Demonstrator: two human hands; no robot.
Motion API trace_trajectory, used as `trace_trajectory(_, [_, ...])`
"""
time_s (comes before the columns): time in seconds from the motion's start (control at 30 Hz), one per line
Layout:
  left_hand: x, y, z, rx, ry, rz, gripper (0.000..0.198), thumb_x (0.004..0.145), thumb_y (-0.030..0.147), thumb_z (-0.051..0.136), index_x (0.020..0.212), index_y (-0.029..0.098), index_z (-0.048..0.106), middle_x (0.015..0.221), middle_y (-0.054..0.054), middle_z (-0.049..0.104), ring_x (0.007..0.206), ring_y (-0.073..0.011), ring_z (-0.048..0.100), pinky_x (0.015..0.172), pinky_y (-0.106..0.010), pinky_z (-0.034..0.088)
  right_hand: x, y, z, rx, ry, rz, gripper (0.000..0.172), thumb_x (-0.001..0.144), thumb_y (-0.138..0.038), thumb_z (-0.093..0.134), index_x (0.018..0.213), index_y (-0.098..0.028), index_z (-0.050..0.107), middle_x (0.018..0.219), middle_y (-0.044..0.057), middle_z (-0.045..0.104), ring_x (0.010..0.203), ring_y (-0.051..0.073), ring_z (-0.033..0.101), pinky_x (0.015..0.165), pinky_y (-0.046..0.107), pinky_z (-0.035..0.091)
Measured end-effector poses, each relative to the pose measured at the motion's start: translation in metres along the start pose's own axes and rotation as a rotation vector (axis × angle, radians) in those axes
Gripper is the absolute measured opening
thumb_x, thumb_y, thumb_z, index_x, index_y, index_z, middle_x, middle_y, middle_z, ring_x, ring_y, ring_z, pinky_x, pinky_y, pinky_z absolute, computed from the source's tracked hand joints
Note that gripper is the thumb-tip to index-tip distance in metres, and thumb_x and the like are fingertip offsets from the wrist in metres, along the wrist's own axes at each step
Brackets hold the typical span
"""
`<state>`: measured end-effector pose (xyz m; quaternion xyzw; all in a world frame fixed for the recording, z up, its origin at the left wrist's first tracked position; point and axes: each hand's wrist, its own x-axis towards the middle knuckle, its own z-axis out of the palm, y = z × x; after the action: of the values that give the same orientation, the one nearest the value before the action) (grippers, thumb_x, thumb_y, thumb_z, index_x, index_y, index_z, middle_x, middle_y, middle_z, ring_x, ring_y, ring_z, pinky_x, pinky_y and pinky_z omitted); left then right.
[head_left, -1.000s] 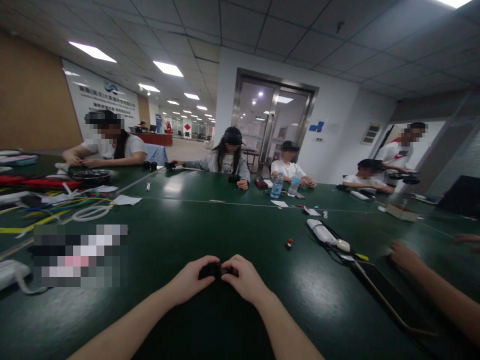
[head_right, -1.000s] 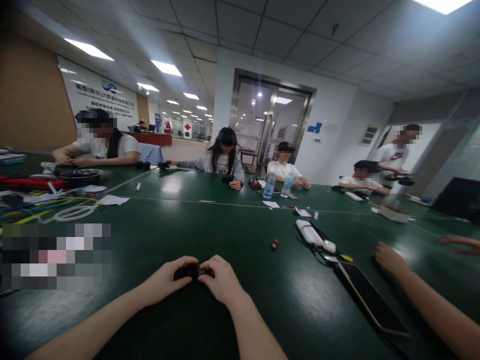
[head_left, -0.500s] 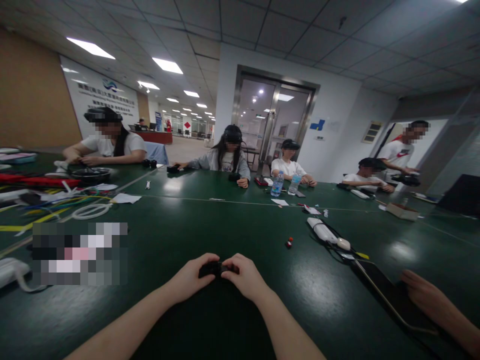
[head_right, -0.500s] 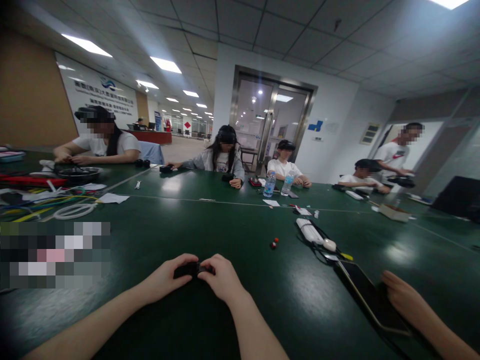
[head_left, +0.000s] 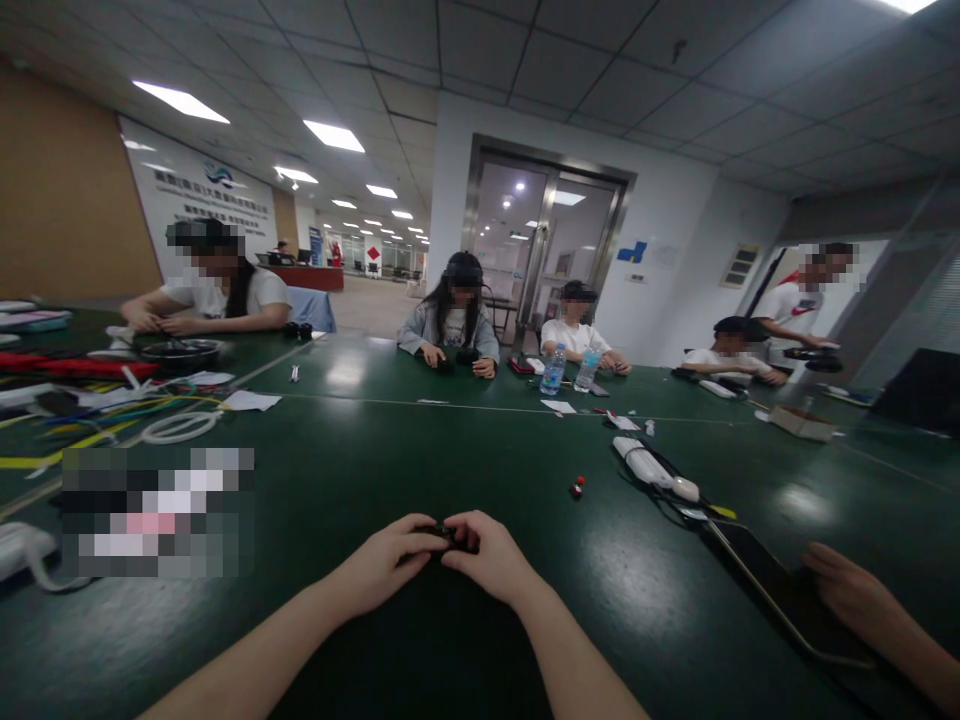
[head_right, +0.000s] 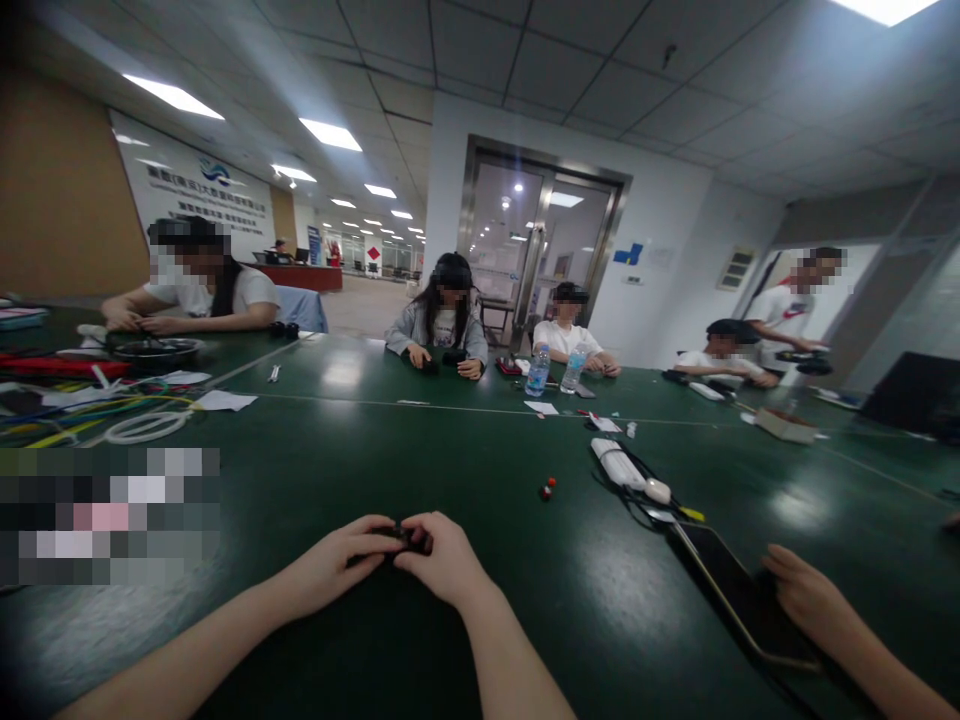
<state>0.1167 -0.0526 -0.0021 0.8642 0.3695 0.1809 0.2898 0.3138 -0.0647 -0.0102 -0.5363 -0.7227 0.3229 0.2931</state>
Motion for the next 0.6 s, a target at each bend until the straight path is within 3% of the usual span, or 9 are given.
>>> trace_trajectory(0.1, [0.0,-0.003,0.001,0.087,-0.003,0.041,0.034,0.081,0.028,0.04,0.111,0.038,0.053,0.127,0.003,0.041,0.114,-0.0188,0.042,0.097,-0.033,0.034,0.004,0.012,-0.005,0.138,0.066,0.061,0.035,0.069,-0.029,0.059,0.102,-0.021,0.055,0.085,0.0,0.054,0.072,0.013,0.05,0.066,0.027,0.042])
trace_trajectory(0.2, [0.002,-0.019,-0.005,0.163,0.057,-0.019,0.034,0.081,0.031,0.04,0.112,0.038,0.052,0.128,0.003,0.04,0.113,-0.0189,0.043,0.096,-0.033,0.035,0.005,0.021,-0.012,0.224,0.098,0.087,0.032,0.073,-0.03,0.055,0.102,-0.019,0.054,0.085,0.001,0.055,0.075,0.014,0.052,0.068,0.028,0.042])
trace_trajectory(0.3, [-0.003,-0.047,-0.026,0.249,0.178,-0.207,0.036,0.081,0.032,0.037,0.114,0.035,0.052,0.124,0.0,0.044,0.105,-0.0181,0.05,0.091,-0.031,0.039,0.001,0.023,-0.019,0.255,0.11,0.102,0.031,0.075,-0.032,0.053,0.104,-0.02,0.054,0.088,0.002,0.056,0.08,0.014,0.053,0.07,0.028,0.043])
trace_trajectory(0.47, [-0.035,-0.095,-0.077,0.386,0.368,-0.687,0.042,0.081,0.03,0.031,0.119,0.021,0.048,0.112,-0.011,0.053,0.096,-0.0241,0.056,0.082,-0.034,0.044,-0.003,0.021,-0.022,0.226,0.104,0.123,0.028,0.077,-0.033,0.051,0.101,-0.021,0.056,0.091,0.002,0.056,0.083,0.015,0.054,0.074,0.03,0.043])
trace_trajectory(0.6, [-0.054,-0.11,-0.097,0.451,0.472,-0.873,0.045,0.081,0.029,0.028,0.119,0.014,0.046,0.11,-0.015,0.054,0.098,-0.028,0.055,0.083,-0.037,0.042,-0.004,0.02,-0.022,0.223,0.097,0.118,0.026,0.077,-0.032,0.05,0.1,-0.022,0.056,0.094,0.001,0.057,0.086,0.015,0.054,0.075,0.03,0.043])
